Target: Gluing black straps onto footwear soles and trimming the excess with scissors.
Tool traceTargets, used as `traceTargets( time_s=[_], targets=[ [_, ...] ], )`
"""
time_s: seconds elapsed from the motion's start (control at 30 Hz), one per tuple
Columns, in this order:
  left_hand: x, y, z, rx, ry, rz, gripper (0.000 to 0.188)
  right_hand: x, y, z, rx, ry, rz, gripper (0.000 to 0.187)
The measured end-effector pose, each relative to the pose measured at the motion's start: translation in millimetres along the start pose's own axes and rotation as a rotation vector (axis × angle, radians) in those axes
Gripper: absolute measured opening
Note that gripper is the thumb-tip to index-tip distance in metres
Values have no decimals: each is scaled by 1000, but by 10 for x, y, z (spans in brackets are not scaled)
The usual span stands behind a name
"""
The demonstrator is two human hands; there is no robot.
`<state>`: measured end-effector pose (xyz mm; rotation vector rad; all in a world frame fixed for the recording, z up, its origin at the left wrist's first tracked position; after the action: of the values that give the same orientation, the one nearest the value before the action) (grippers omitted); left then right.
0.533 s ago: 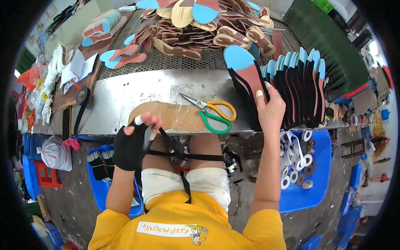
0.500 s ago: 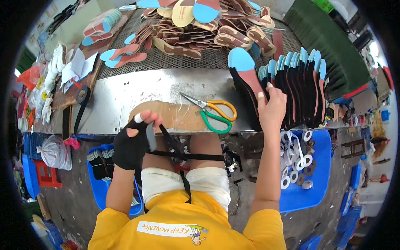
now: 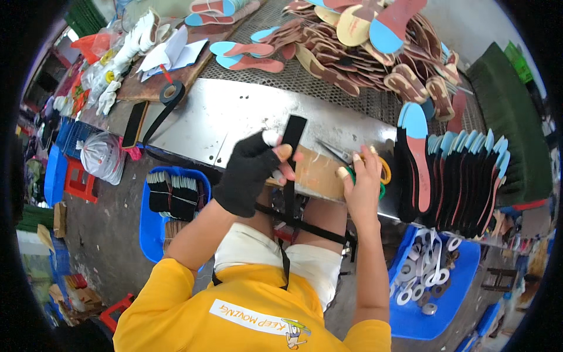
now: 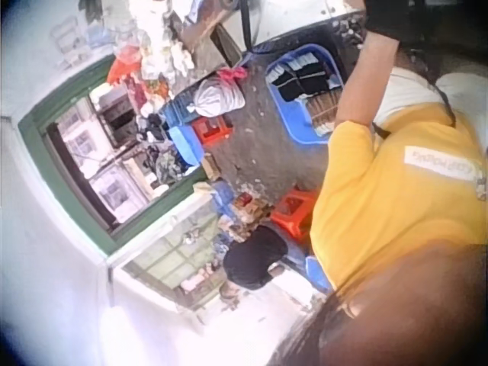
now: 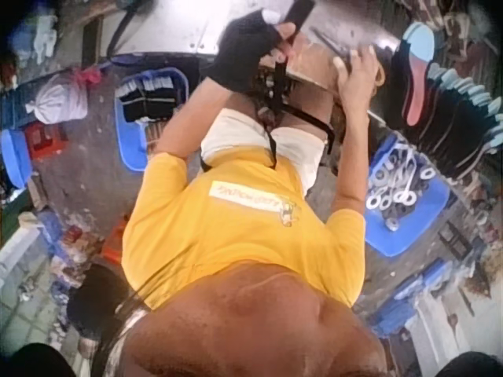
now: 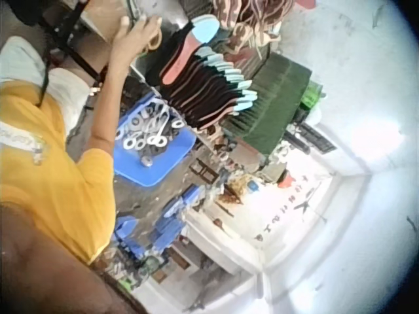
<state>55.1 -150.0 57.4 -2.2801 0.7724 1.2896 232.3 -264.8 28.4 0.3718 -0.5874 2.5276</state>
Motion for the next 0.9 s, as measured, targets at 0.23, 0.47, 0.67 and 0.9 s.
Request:
traceTargets(
  time_s=[0.23,0.47,0.67,0.9],
  targets=[
    [263,-123,-225,287,19,125,20,612,-215,346,208,-1460,-309,34],
    [-116,-1565,1588,-135,-1245,-454,31,-159,-106,1297,101,-1652,-225,19],
    [-436,-2695,1545,-65,-1614,-671,48,-87,69,-246,337,-1020,-628,10],
    [-238,-3533,1914,259,-1937,-414,48,61,70,-604,297,-1001,-627,9]
  ],
)
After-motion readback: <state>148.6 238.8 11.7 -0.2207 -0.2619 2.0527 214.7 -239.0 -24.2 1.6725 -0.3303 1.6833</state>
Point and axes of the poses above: each hand's wrist, its own y-axis away from the middle knuckle, its own z-axis out of the back of the hand, x = y × z, the point moved 8 cm from there along -y, towards the middle knuckle, and after that the axes turned 11 degrees about -z, right-handed, at the moved point
